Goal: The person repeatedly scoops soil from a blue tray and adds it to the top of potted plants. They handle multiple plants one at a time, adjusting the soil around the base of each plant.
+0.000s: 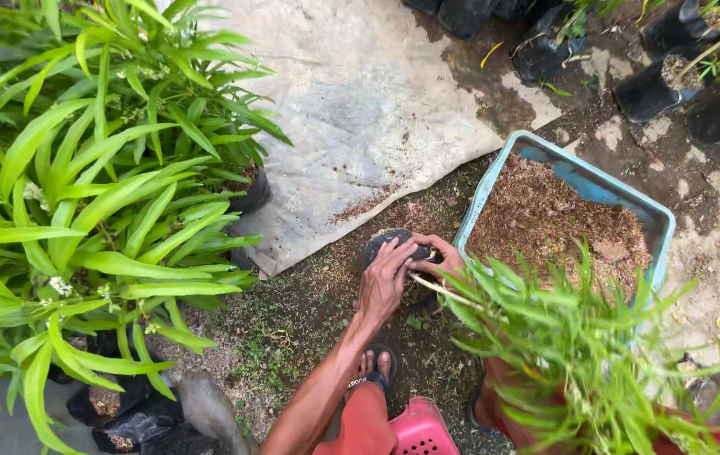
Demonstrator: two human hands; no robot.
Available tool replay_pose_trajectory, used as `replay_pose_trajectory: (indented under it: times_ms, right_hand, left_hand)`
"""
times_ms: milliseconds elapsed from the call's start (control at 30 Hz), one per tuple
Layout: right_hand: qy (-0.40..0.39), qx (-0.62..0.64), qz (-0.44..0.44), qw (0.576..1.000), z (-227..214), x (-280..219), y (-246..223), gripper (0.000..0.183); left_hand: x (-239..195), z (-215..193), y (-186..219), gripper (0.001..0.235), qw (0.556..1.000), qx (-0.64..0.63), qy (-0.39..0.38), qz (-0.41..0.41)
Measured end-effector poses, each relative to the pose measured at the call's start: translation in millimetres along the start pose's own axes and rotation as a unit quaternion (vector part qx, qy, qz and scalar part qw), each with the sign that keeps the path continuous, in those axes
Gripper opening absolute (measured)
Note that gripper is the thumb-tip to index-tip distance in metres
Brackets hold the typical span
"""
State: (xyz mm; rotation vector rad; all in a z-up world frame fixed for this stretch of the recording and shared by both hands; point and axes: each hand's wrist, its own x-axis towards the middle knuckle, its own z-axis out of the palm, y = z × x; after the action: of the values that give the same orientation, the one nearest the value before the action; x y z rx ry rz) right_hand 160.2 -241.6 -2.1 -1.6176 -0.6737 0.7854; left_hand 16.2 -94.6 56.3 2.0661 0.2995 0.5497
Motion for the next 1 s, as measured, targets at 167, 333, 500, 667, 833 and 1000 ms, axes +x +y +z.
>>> replay_pose_trajectory:
  times_ms: [167,333,500,667,833,1000]
  right_hand:
    - [-0.054,-0.146,-0.026,0.988,9,-8,-33,0.092]
    - [0.045,-0.288,-0.129,0.948,47,-14,-56,0.08]
    - [0.125,-0.333,-0.024,0.934,69,-24,-57,0.071]
    - [0.166,-0.411,-0.091,0.892,80,-19,-52,0.044]
    - [0.081,-0.239,-0.07,0.965,49,-18,-44,0.077]
    - [-0.002,-0.056,0.008,0.998,23,-26,-25,0.075]
  left_hand:
    - [-24,-7,-3,0.046,1.0,-0.009,-0.009,0.026]
    - [-32,-3,-8,0.038,0.996,-0.03,0.078,-0.022]
    - [-40,2,-6,0.028,0.994,-0.041,0.101,-0.012]
    - [-47,5,-6,0.025,0.994,-0.026,0.106,-0.018]
    - [-40,-23,-8,0.031,0.999,0.028,0.025,-0.007]
    - [-17,-40,-3,0.04,0.992,0.084,-0.066,0.059]
